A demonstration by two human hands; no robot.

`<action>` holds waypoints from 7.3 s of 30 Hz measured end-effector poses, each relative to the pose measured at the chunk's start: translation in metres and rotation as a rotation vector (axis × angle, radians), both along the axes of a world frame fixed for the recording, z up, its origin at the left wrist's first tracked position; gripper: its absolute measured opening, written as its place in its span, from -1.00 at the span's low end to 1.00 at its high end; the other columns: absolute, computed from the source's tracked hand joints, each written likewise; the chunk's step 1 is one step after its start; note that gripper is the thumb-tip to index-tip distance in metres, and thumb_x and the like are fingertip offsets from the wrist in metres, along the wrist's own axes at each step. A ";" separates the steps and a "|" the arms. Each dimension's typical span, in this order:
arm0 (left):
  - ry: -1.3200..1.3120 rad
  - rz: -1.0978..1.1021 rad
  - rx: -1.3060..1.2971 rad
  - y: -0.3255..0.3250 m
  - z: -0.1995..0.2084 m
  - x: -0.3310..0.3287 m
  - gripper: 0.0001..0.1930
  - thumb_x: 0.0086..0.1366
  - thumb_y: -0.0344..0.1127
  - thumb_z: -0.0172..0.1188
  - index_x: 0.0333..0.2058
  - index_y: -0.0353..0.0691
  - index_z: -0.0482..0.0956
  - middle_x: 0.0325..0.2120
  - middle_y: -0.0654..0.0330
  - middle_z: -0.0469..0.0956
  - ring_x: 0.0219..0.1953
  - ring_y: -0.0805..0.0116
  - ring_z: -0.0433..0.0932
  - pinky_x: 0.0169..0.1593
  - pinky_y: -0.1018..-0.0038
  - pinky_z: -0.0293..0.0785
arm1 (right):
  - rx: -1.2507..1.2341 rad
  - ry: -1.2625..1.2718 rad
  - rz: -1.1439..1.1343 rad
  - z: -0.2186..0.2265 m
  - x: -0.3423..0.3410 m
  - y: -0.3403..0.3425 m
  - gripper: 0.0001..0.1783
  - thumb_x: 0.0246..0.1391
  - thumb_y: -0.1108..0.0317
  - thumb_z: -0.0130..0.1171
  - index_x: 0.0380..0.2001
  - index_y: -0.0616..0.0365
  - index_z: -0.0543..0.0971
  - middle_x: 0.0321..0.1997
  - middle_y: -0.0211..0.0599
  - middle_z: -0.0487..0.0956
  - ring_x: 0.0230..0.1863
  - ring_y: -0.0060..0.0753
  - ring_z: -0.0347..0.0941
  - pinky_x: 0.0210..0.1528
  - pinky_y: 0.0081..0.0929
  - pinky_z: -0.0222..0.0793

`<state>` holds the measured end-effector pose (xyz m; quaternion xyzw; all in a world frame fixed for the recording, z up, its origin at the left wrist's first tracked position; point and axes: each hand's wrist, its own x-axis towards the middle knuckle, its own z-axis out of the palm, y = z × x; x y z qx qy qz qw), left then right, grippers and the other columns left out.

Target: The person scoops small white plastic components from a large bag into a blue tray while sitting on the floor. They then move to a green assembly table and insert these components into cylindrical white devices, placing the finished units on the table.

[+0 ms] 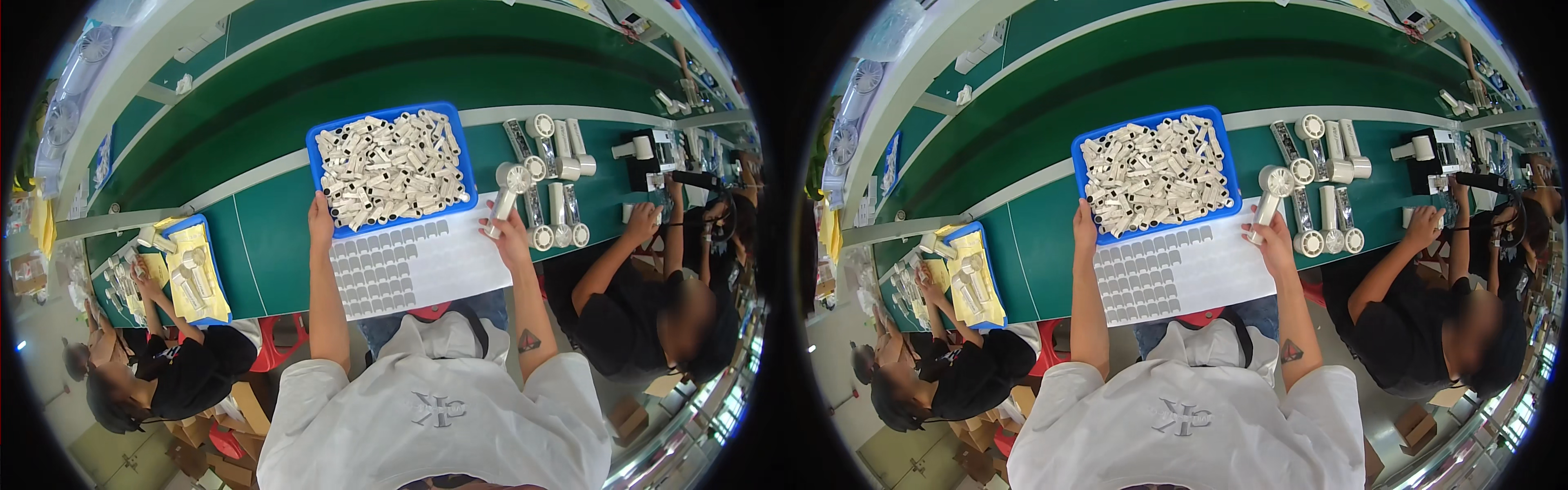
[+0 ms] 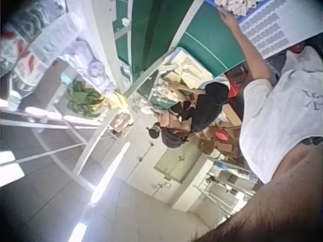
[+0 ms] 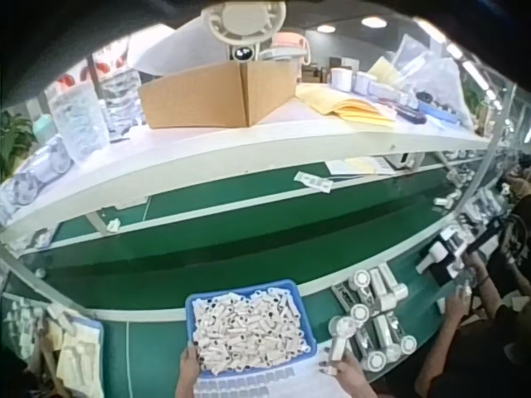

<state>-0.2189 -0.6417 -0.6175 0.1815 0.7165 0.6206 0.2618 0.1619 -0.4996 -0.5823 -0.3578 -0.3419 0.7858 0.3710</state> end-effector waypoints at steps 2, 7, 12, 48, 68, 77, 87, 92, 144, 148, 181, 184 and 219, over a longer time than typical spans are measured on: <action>0.061 0.008 -0.011 0.001 -0.011 -0.004 -0.41 0.43 0.06 -0.15 0.02 -0.45 0.45 -0.09 0.06 0.55 -0.07 0.36 0.48 0.04 0.48 0.34 | 0.011 -0.037 0.014 -0.003 -0.005 0.001 -0.45 0.03 0.54 0.04 0.14 0.23 0.23 0.15 -0.21 0.39 -0.09 -0.27 0.51 -0.09 -0.30 0.50; 0.209 -0.076 -0.151 0.003 0.010 0.014 -0.47 0.41 0.05 -0.09 -0.06 -0.40 0.51 -0.22 0.07 0.59 -0.18 0.32 0.51 -0.05 0.42 0.38 | 0.012 -0.083 0.038 -0.005 -0.005 0.007 -0.46 0.01 0.55 0.07 0.10 0.24 0.26 -0.03 -0.21 0.47 -0.14 -0.32 0.54 -0.12 -0.37 0.51; 0.646 -0.051 -0.222 -0.008 -0.011 -0.003 -0.60 0.36 -0.08 0.03 -0.10 -0.36 0.54 -0.39 0.10 0.56 -0.34 0.33 0.49 -0.21 0.44 0.40 | 0.066 -0.162 0.070 -0.009 -0.004 0.009 -0.46 -0.02 0.56 0.10 0.08 0.24 0.27 -0.11 -0.24 0.51 -0.16 -0.35 0.54 -0.14 -0.40 0.50; -0.008 0.413 -0.024 -0.206 0.003 0.047 -0.58 0.35 0.01 0.07 0.02 -0.15 0.38 -0.24 0.21 0.53 -0.38 0.49 0.49 -0.42 0.53 0.42 | 0.193 1.252 0.753 0.179 0.001 -0.040 -0.61 0.15 0.07 0.13 -0.33 0.11 0.25 -0.58 -0.40 0.38 -0.71 -0.59 0.32 -0.66 -0.59 0.32; 0.044 0.407 0.074 -0.191 -0.028 0.086 -0.74 0.35 -0.17 0.09 -0.09 -0.19 0.48 -0.34 0.30 0.54 -0.35 0.57 0.46 -0.37 0.62 0.37 | 0.002 1.301 0.789 0.177 -0.006 -0.050 -0.73 0.13 0.17 0.03 -0.30 0.10 0.26 -0.56 -0.36 0.35 -0.71 -0.55 0.26 -0.62 -0.51 0.28; -0.043 0.356 0.110 -0.233 -0.058 0.124 -0.83 0.33 -0.25 0.12 -0.30 -0.24 0.50 -0.65 0.32 0.43 -0.70 0.61 0.31 -0.70 0.67 0.13 | -0.009 0.671 0.628 0.141 0.011 -0.054 -0.71 0.05 0.18 0.11 -0.28 0.13 0.35 -0.58 -0.38 0.38 -0.71 -0.51 0.29 -0.65 -0.50 0.27; -0.844 0.045 -0.571 -0.327 -0.108 0.200 -0.74 0.30 -0.09 0.13 -0.35 -0.18 0.48 -0.58 0.22 0.49 -0.62 0.46 0.45 -0.61 0.44 0.32 | 0.415 -1.035 1.191 0.023 0.084 -0.081 -0.63 -0.09 0.16 0.22 -0.25 0.18 0.59 -0.43 -0.33 0.60 -0.47 -0.40 0.51 -0.37 -0.44 0.44; -0.890 0.000 -0.656 -0.342 -0.120 0.194 -0.74 0.31 -0.07 0.09 -0.28 -0.16 0.48 -0.54 0.17 0.52 -0.59 0.40 0.48 -0.57 0.38 0.36 | 0.339 -0.994 0.939 0.013 0.102 -0.114 -0.56 -0.12 0.16 0.20 -0.17 0.18 0.56 -0.29 -0.18 0.59 -0.29 -0.34 0.49 -0.15 -0.40 0.38; 0.630 -0.319 0.072 -0.111 0.008 0.159 -0.39 -0.18 -0.33 0.48 -0.07 -0.27 0.51 -0.34 0.26 0.59 -0.27 0.52 0.55 -0.14 0.55 0.48 | 1.507 -0.656 0.524 -0.052 -0.076 -0.047 -0.71 0.00 0.26 0.22 -0.18 0.11 0.61 -0.32 -0.24 0.50 -0.33 -0.21 0.47 -0.26 -0.27 0.39; 0.808 -0.312 -0.009 -0.110 0.013 0.136 -0.38 -0.21 -0.28 0.50 -0.08 -0.24 0.52 -0.17 0.16 0.55 -0.09 0.34 0.51 0.03 0.42 0.41 | 1.489 -0.744 0.505 -0.044 -0.083 -0.051 -0.77 -0.01 0.27 0.24 -0.27 0.10 0.61 -0.34 -0.26 0.51 -0.33 -0.23 0.48 -0.27 -0.28 0.39; 0.783 -0.471 0.205 -0.089 0.056 0.137 -0.60 0.02 -0.56 0.32 -0.12 -0.28 0.49 -0.23 0.17 0.53 -0.17 0.40 0.51 -0.10 0.49 0.42 | 1.344 -0.657 0.480 -0.056 -0.093 -0.059 -0.84 -0.05 0.43 0.19 -0.34 0.13 0.48 -0.37 -0.23 0.51 -0.37 -0.14 0.51 -0.33 -0.21 0.40; 0.817 -0.516 0.255 -0.074 0.056 0.141 -0.64 -0.05 -0.60 0.29 -0.20 -0.27 0.51 -0.26 0.17 0.52 -0.19 0.34 0.50 -0.11 0.45 0.40 | 1.309 -0.669 0.487 -0.047 -0.096 -0.063 -0.84 -0.05 0.44 0.19 -0.33 0.13 0.48 -0.36 -0.23 0.50 -0.37 -0.14 0.51 -0.31 -0.20 0.40; 0.713 -0.395 0.654 0.015 0.008 0.218 -0.72 -0.20 -0.31 0.47 -0.55 -0.20 0.51 -0.68 0.23 0.48 -0.66 0.34 0.47 -0.58 0.51 0.33 | 0.828 0.200 0.196 0.016 -0.029 -0.075 -0.62 -0.10 0.69 0.25 -0.15 0.31 0.45 -0.21 -0.25 0.53 -0.30 -0.67 0.39 -0.15 -0.61 0.31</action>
